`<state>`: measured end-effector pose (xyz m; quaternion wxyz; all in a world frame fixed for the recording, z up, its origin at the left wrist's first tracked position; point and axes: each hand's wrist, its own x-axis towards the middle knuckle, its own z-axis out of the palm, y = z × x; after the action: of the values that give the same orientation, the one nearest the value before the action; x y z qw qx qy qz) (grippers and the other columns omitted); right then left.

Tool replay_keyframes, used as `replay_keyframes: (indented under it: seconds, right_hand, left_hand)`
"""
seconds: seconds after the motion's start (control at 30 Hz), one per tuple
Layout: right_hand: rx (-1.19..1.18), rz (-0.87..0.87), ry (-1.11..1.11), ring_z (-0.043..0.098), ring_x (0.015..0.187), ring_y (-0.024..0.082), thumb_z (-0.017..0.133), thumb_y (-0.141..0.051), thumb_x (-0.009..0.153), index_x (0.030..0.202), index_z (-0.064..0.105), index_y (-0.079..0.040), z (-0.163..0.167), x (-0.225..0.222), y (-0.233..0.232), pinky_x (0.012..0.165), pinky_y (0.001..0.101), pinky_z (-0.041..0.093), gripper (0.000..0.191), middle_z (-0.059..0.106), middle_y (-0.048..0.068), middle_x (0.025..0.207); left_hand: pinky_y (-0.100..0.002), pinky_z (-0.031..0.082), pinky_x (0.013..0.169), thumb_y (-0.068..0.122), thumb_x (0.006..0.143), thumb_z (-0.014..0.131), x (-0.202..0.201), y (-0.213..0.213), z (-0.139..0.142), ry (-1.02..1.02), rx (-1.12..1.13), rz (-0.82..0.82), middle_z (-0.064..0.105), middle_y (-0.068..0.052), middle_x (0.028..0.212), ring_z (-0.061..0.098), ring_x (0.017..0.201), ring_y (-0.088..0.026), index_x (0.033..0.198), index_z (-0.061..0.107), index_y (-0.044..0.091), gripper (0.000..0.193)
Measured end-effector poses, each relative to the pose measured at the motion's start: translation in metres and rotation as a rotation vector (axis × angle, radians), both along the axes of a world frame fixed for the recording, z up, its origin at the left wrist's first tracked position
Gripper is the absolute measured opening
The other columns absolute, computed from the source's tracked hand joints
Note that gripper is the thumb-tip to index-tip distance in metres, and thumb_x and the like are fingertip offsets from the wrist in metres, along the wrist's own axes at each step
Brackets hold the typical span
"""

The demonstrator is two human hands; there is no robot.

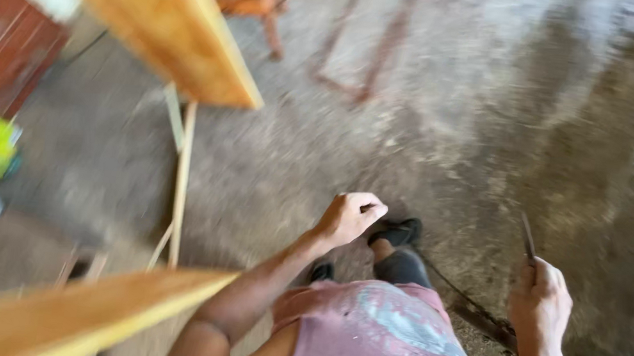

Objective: The person carries a can of wood stain and a brush across the workshop, then uses a knife to scrape and prepare material at a round table. They dip the knife into the stain can and spread the stain by hand onto a large wooden board, coating its surface.

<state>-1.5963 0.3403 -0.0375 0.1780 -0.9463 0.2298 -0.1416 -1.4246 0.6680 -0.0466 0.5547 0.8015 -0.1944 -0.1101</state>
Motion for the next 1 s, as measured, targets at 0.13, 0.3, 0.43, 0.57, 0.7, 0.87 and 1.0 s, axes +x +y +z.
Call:
replay_keyframes:
  seconds: [0.13, 0.3, 0.43, 0.57, 0.7, 0.87, 1.0]
  right_hand:
    - [0.119, -0.191, 0.083, 0.066, 0.11, 0.039, 0.055, -0.021, 0.103, 0.127, 0.07, -0.014, -0.022, 0.017, -0.078, 0.091, 0.0473, 0.053, 0.029, 0.07, 0.017, 0.12]
    - [0.228, -0.535, 0.281, 0.067, 0.104, 0.038, 0.058, -0.037, 0.1, 0.123, 0.071, -0.021, -0.032, 0.059, -0.161, 0.088, 0.0496, 0.053, 0.03, 0.071, 0.016, 0.109]
    - [0.234, -0.651, 0.144, 0.067, 0.101, 0.041, 0.062, -0.038, 0.096, 0.119, 0.068, -0.013, -0.026, 0.081, -0.213, 0.086, 0.0505, 0.053, 0.035, 0.069, 0.02, 0.109]
    - [0.29, -0.759, 0.165, 0.065, 0.101, 0.042, 0.064, -0.038, 0.094, 0.116, 0.068, -0.011, -0.034, 0.083, -0.264, 0.086, 0.0506, 0.052, 0.035, 0.067, 0.022, 0.109]
    - [0.321, -0.798, 0.106, 0.067, 0.101, 0.04, 0.058, -0.025, 0.096, 0.111, 0.071, -0.011, -0.064, 0.072, -0.297, 0.09, 0.0471, 0.054, 0.024, 0.069, 0.021, 0.107]
    - [0.342, -0.857, 0.096, 0.065, 0.097, 0.043, 0.053, -0.014, 0.093, 0.111, 0.069, -0.007, -0.077, 0.099, -0.348, 0.084, 0.0504, 0.052, 0.025, 0.067, 0.022, 0.105]
    - [0.295, -0.883, 0.061, 0.066, 0.098, 0.042, 0.053, -0.014, 0.093, 0.113, 0.069, -0.009, -0.04, 0.137, -0.399, 0.083, 0.0513, 0.052, 0.026, 0.07, 0.021, 0.101]
  left_hand:
    - [-0.036, 0.059, 0.074, 0.02, 0.091, 0.073, 0.08, -0.093, -0.005, -0.245, 0.032, -0.082, 0.077, -0.015, 0.092, 0.076, 0.085, -0.027, 0.094, 0.077, 0.005, 0.016]
    - [-0.036, 0.057, 0.075, 0.019, 0.096, 0.069, 0.173, -0.176, -0.009, -0.278, 0.179, 0.002, 0.076, -0.016, 0.091, 0.075, 0.08, -0.026, 0.102, 0.076, 0.003, 0.018]
    - [-0.036, 0.056, 0.072, 0.016, 0.094, 0.065, 0.219, -0.247, -0.02, -0.185, 0.314, -0.101, 0.076, -0.016, 0.088, 0.073, 0.074, -0.026, 0.106, 0.077, 0.006, 0.02]
    - [-0.035, 0.055, 0.073, 0.018, 0.095, 0.066, 0.241, -0.345, -0.022, -0.341, 0.147, -0.26, 0.074, -0.013, 0.093, 0.07, 0.08, -0.023, 0.101, 0.076, 0.005, 0.017]
    - [-0.038, 0.052, 0.067, 0.021, 0.094, 0.069, 0.256, -0.443, -0.018, -0.304, 0.203, -0.388, 0.069, -0.011, 0.085, 0.064, 0.068, -0.023, 0.099, 0.076, 0.004, 0.019]
    - [-0.038, 0.053, 0.066, 0.021, 0.092, 0.069, 0.297, -0.57, -0.021, -0.308, 0.117, -0.592, 0.069, -0.011, 0.086, 0.066, 0.07, -0.024, 0.098, 0.077, 0.005, 0.018]
    - [-0.039, 0.053, 0.069, 0.02, 0.089, 0.073, 0.316, -0.681, -0.025, -0.301, 0.054, -0.709, 0.07, -0.013, 0.082, 0.067, 0.073, -0.027, 0.091, 0.078, 0.004, 0.017]
